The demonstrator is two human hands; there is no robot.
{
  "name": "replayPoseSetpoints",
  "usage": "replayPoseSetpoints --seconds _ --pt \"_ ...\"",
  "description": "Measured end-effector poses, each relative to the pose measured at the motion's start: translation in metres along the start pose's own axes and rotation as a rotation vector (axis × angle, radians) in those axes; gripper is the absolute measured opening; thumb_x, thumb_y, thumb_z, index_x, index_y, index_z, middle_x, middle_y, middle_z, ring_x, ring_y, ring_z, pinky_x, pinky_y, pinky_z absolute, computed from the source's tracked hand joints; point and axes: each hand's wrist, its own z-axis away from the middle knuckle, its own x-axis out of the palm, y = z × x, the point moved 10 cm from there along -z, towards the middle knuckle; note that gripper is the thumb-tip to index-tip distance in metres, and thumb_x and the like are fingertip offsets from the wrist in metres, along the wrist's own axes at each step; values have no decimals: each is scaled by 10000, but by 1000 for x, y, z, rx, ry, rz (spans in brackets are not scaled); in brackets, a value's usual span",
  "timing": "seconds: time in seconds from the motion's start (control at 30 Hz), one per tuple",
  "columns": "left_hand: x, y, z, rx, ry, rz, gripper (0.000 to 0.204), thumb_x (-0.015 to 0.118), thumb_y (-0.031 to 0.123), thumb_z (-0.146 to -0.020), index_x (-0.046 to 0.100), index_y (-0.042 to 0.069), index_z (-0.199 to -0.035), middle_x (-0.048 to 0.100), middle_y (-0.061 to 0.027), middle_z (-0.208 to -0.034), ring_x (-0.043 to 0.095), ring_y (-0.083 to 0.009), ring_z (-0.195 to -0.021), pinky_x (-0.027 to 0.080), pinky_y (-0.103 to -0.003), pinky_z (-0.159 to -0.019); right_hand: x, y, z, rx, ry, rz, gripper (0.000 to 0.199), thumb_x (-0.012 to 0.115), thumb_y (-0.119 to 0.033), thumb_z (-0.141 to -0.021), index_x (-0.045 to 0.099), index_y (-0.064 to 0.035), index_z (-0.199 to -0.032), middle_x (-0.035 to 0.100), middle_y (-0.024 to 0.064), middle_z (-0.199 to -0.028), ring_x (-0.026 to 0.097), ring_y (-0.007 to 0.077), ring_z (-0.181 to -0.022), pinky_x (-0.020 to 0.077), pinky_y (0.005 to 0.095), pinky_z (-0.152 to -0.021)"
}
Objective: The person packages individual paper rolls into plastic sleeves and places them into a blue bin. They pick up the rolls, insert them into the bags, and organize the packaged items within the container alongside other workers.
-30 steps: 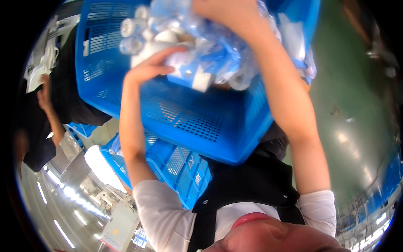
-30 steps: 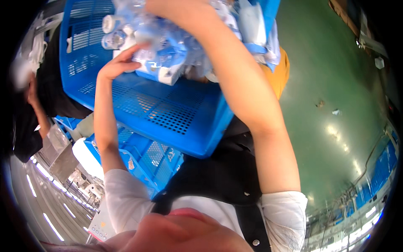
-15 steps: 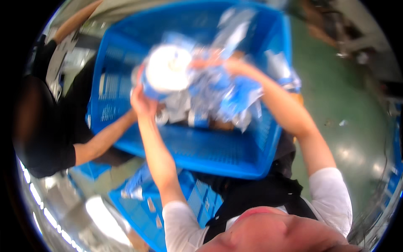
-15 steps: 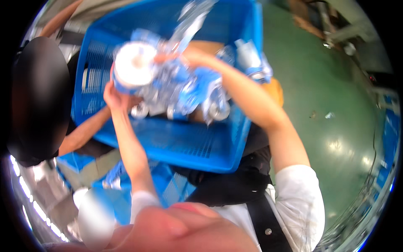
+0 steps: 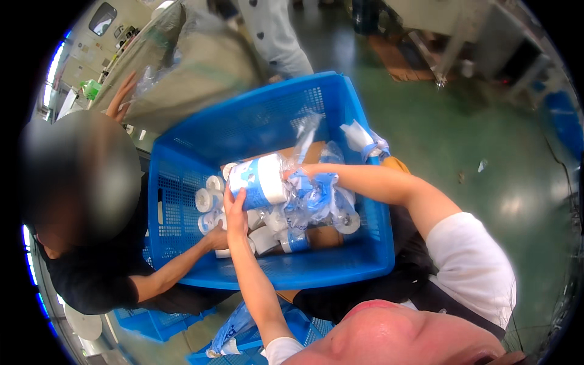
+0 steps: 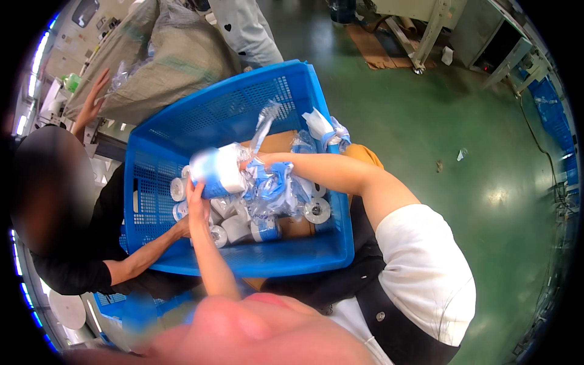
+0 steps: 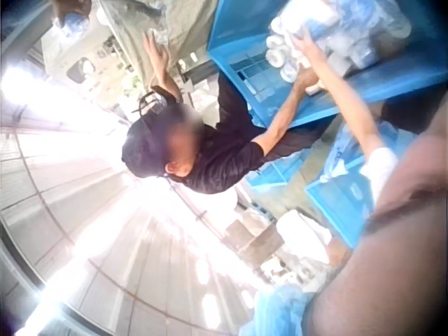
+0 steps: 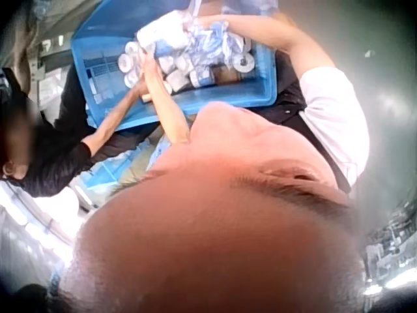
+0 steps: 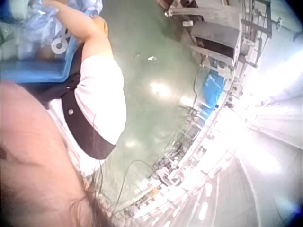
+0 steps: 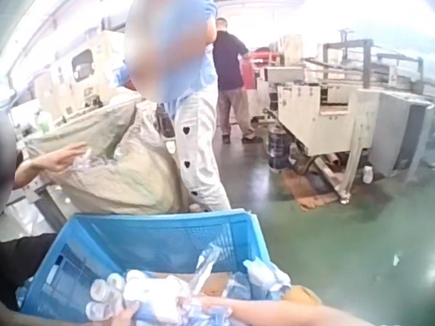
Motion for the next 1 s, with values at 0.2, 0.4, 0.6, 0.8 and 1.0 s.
replayPoseSetpoints --seconds 0.2,0.4,0.6,0.8,1.0 --pt "-20 38 6 148 -76 -197 599 642 140 -732 370 -26 -1240 436 -138 -1196 418 -203 -1095 314 -293 -931 -11 5 -2 54 9 -13 344 546 -254 -789 552 -24 -1045 564 139 -991 533 232 -879 411 321 -789" --pt "-18 50 3 294 89 -339 499 665 66 -710 453 -35 -1150 516 -120 -1077 521 -150 -910 433 -231 -752 -24 6 3 77 30 -31 349 564 -273 -780 569 -11 -1010 580 135 -943 549 220 -824 430 321 -744" --pt "-39 69 25 548 601 -493 147 604 48 -769 514 -16 -866 539 -40 -696 487 -80 -641 386 -202 -553 14 20 -2 82 -31 -85 358 583 -292 -771 586 2 -974 597 131 -895 565 208 -769 449 321 -699" --pt "-13 86 45 816 729 -1132 112 573 76 -753 554 89 -862 486 -79 -516 466 -228 -420 397 -320 -440 24 32 -4 110 0 -65 372 601 -312 -762 602 15 -939 613 128 -847 582 195 -714 468 321 -655" --pt "-35 62 39 423 681 -861 162 543 25 -719 559 42 -879 530 -80 -564 520 -170 -517 421 -266 -527 -9 -69 15 72 437 838 387 621 -358 -685 621 6 -817 609 196 -750 602 298 -695 472 367 -658"
